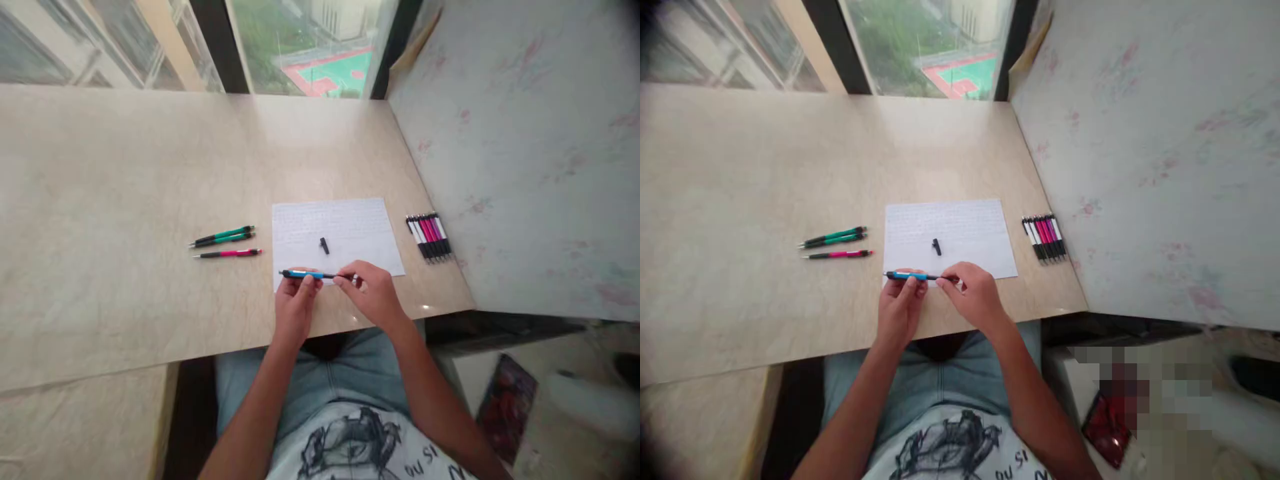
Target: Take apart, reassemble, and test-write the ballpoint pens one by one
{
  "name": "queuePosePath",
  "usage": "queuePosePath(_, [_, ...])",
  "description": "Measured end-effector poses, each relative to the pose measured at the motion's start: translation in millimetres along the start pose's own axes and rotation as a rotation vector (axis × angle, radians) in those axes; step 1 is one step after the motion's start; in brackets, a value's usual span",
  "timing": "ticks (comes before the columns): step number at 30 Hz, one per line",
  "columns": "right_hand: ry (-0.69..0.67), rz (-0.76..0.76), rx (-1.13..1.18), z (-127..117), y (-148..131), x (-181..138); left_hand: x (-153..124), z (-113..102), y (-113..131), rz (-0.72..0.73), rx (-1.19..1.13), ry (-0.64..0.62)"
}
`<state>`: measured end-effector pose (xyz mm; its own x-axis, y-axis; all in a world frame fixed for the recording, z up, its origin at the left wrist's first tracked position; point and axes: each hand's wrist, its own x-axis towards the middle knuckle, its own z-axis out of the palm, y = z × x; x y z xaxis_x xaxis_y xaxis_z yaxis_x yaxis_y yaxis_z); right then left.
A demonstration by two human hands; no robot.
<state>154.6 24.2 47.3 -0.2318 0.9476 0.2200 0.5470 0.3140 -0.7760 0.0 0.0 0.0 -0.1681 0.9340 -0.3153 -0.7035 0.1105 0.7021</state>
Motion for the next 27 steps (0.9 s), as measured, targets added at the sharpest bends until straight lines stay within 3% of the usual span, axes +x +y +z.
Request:
queuePosePath(7, [-0.047, -0.002, -0.103, -1.5, 4.8, -3.1, 1.0, -0.1, -0.8, 0.001, 0.019, -0.033])
queuePosePath(21, [-0.113, 0.098, -0.056, -1.7, 3.1, -1.5, -1.1, 4.6, 2.4, 0.009, 0.05, -0.022])
queuePosePath(27, [-0.175, 0.256, 0.101, -3.4, 4.5, -3.5, -2.0, 1.5, -0.1, 0.028, 0.11, -0.061])
